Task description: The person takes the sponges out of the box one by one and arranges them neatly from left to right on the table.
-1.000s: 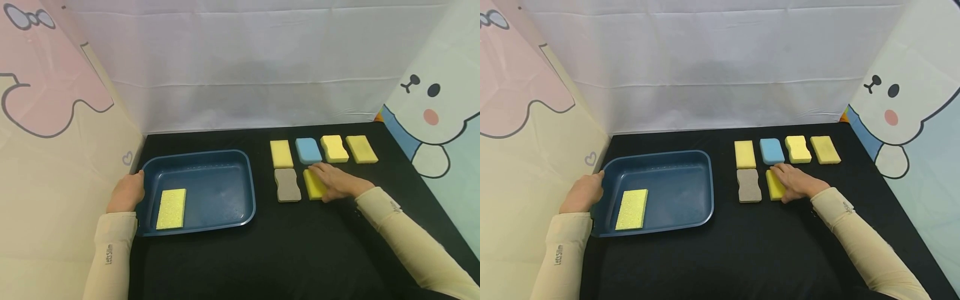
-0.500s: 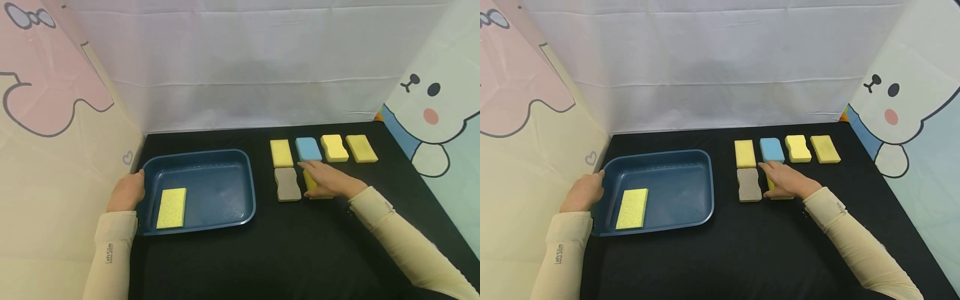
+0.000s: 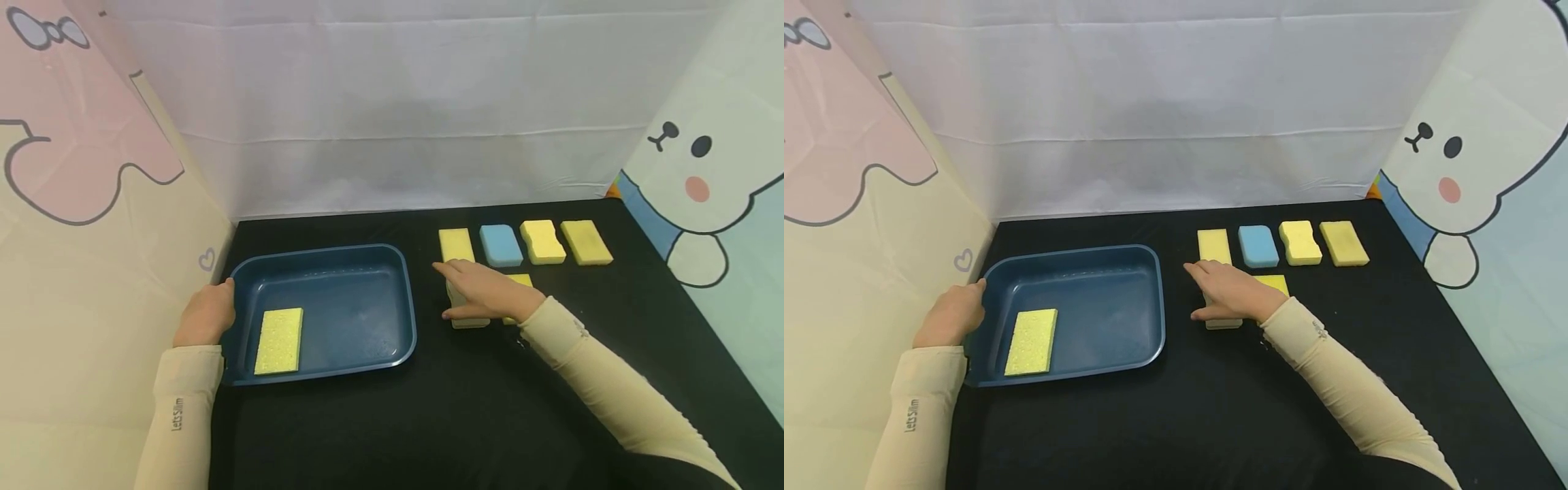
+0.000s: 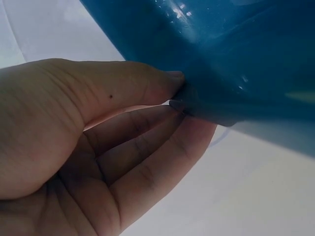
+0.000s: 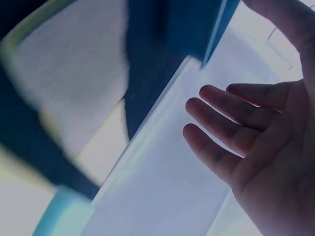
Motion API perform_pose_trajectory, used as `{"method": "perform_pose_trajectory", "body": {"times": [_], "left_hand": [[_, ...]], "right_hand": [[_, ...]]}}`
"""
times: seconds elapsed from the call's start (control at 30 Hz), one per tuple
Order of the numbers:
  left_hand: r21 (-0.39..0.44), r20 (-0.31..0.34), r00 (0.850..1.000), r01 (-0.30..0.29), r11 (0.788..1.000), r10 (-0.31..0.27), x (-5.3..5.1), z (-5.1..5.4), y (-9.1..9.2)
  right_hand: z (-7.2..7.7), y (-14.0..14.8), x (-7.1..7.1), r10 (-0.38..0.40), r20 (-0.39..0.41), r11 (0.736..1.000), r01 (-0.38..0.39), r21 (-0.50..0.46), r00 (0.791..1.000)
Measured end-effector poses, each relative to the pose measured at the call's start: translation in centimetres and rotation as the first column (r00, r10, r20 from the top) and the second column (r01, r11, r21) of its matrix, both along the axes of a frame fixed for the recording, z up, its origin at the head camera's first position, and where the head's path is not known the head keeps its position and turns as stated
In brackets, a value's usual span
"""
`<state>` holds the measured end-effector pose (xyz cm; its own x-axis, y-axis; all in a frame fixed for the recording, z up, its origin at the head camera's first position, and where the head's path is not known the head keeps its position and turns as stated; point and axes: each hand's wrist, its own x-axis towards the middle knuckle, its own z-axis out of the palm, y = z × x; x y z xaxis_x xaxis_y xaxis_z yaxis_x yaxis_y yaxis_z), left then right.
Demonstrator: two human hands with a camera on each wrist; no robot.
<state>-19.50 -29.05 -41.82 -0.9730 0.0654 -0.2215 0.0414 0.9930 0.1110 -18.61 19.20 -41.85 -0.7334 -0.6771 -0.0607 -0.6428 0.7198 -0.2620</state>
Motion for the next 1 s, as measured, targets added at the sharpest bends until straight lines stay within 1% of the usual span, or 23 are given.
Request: {"method": "perform_pose_trajectory", "body": {"times": [0.13, 0.27, 0.33, 0.47, 0.6, 0.77, 0.9, 1.0], "left_hand": [[-0.001, 0.007, 1.0, -0.001, 1.0, 0.001, 0.0, -0.1, 0.1], [0.001, 0.017, 1.0, -0.014, 1.0, 0.014, -0.1, -0.2, 0.2], [0.003, 0.018, 1.0, -0.018, 1.0, 0.018, -0.2, -0.2, 0.2], [0.01, 0.007, 1.0, -0.011, 1.0, 0.011, -0.2, -0.2, 0.1], [0.013, 0.005, 1.0, -0.007, 1.0, 0.007, -0.1, -0.1, 0.0], [0.012, 0.017, 1.0, -0.012, 1.0, 0.012, -0.1, 0.0, 0.0], [0.007, 0.015, 1.0, -0.011, 1.0, 0.011, -0.1, 0.0, -0.1], [0.0, 0.01, 1.0, 0.001, 1.0, -0.001, 0.0, 0.0, -0.2]], "right_hand": [[0.3, -2.7, -0.3, 0.054, -0.017, 0.999, -0.054, 0.001, 0.998], [0.7, -5.3, -0.6, 0.115, -0.044, 0.993, -0.115, 0.004, 0.992], [0.9, -6.6, -0.8, 0.137, -0.064, 0.99, -0.136, 0.02, 0.988], [1.3, -9.4, -0.7, 0.154, -0.118, 0.987, -0.146, 0.073, 0.981], [1.5, -12.6, -0.4, 0.144, -0.156, 0.985, -0.127, 0.115, 0.977], [1.9, -16.2, 0.2, 0.131, -0.129, 0.98, -0.109, 0.164, 0.983], [2.3, -18.6, 0.5, 0.151, -0.077, 0.974, -0.135, 0.181, 0.985], [2.1, -20.2, 0.6, 0.174, -0.052, 0.971, -0.162, 0.177, 0.983]]}}
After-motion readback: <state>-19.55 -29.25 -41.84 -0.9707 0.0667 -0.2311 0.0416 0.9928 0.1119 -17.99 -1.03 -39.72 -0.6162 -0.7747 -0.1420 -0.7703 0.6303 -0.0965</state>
